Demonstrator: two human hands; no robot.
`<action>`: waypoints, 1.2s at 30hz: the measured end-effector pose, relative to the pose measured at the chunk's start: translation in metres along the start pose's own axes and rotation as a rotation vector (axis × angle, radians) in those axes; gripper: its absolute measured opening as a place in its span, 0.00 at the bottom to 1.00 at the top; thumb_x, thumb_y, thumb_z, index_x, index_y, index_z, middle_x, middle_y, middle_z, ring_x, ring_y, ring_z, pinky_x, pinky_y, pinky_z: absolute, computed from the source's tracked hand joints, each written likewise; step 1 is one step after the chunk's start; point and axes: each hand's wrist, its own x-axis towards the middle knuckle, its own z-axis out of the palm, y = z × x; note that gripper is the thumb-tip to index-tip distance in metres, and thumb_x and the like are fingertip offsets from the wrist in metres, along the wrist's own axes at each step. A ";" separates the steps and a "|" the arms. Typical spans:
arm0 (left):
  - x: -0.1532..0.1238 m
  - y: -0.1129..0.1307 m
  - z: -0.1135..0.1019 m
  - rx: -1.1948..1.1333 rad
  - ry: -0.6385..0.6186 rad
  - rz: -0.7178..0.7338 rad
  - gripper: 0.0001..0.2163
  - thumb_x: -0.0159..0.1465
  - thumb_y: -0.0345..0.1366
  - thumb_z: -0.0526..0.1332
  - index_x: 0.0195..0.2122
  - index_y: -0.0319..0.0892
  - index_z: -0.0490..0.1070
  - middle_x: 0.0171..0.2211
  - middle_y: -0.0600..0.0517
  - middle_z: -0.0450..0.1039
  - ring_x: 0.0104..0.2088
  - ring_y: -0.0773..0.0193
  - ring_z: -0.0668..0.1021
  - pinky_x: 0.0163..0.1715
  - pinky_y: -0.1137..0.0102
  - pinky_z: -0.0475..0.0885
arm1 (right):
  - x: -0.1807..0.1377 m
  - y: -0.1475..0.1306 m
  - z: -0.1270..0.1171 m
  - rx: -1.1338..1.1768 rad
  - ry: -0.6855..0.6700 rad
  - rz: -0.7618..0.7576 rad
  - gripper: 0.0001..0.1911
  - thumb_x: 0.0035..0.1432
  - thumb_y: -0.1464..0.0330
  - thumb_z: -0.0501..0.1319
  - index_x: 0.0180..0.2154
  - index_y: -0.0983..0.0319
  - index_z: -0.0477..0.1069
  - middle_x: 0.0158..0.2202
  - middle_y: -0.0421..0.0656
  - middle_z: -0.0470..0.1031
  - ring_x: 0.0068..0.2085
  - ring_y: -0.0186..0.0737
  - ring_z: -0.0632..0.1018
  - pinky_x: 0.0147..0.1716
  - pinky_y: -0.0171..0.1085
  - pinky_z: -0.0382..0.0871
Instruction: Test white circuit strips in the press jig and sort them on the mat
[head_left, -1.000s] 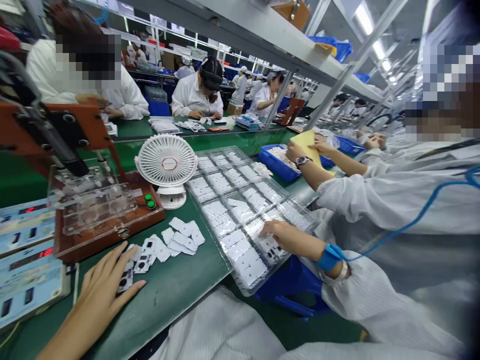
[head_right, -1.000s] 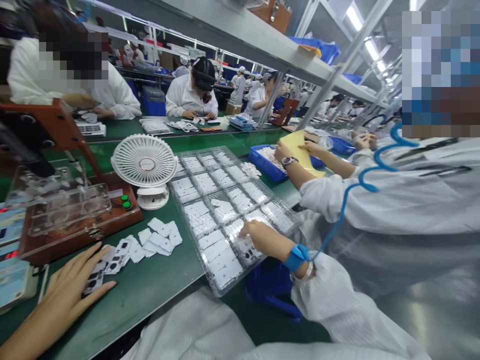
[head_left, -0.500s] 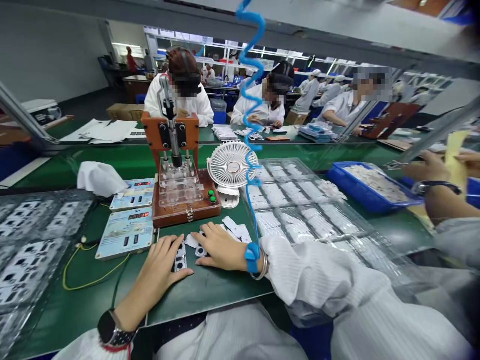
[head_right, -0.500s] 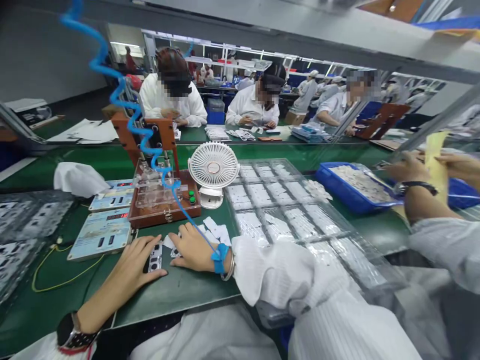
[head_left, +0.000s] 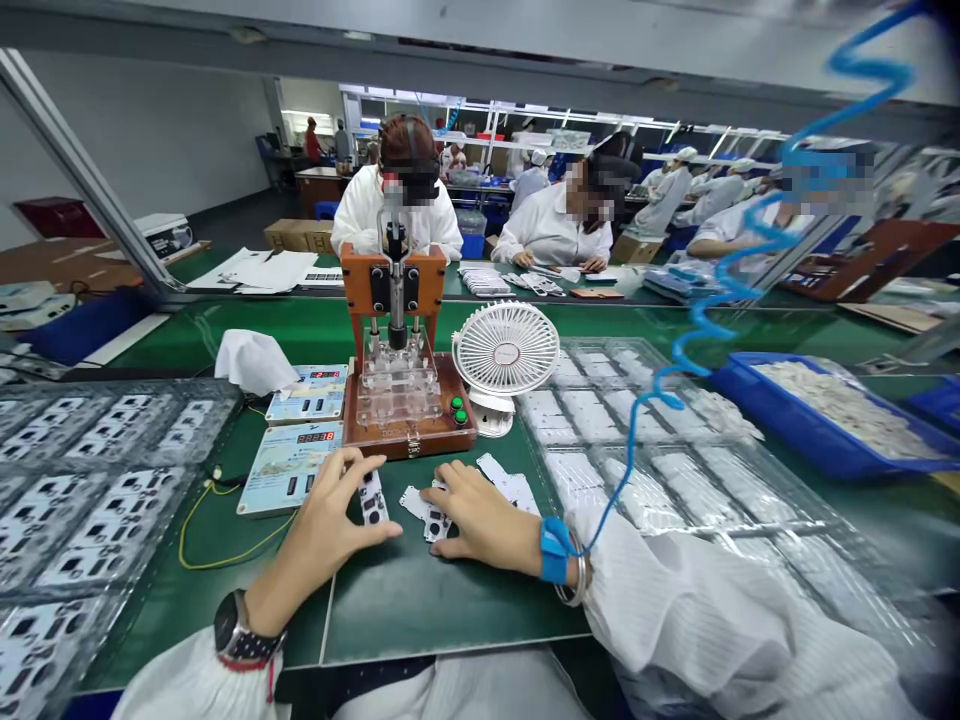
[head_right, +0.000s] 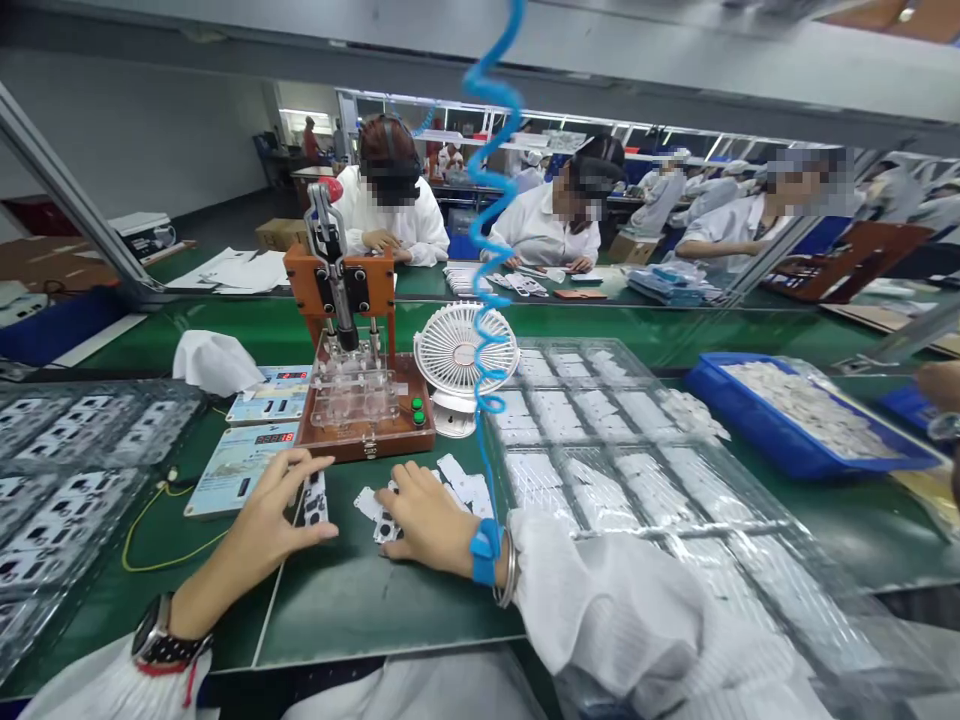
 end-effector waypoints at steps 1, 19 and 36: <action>0.006 -0.002 -0.003 0.020 0.041 0.036 0.26 0.57 0.49 0.65 0.53 0.43 0.65 0.46 0.45 0.64 0.49 0.51 0.70 0.48 0.60 0.68 | -0.001 -0.003 0.000 -0.003 0.005 0.005 0.30 0.49 0.61 0.69 0.52 0.66 0.69 0.46 0.54 0.65 0.47 0.54 0.66 0.45 0.51 0.66; 0.104 -0.046 -0.018 0.085 -0.137 -0.004 0.28 0.65 0.51 0.54 0.61 0.40 0.58 0.62 0.41 0.58 0.62 0.49 0.59 0.60 0.53 0.54 | 0.079 0.077 -0.043 0.336 0.602 -0.187 0.22 0.57 0.56 0.63 0.49 0.61 0.65 0.56 0.51 0.65 0.59 0.47 0.64 0.57 0.48 0.58; 0.115 -0.044 -0.026 0.056 -0.208 0.053 0.27 0.64 0.53 0.54 0.58 0.42 0.63 0.59 0.43 0.64 0.58 0.50 0.66 0.58 0.54 0.58 | 0.087 0.078 -0.051 0.261 0.456 -0.143 0.22 0.55 0.56 0.64 0.47 0.61 0.71 0.56 0.50 0.65 0.58 0.49 0.64 0.56 0.50 0.60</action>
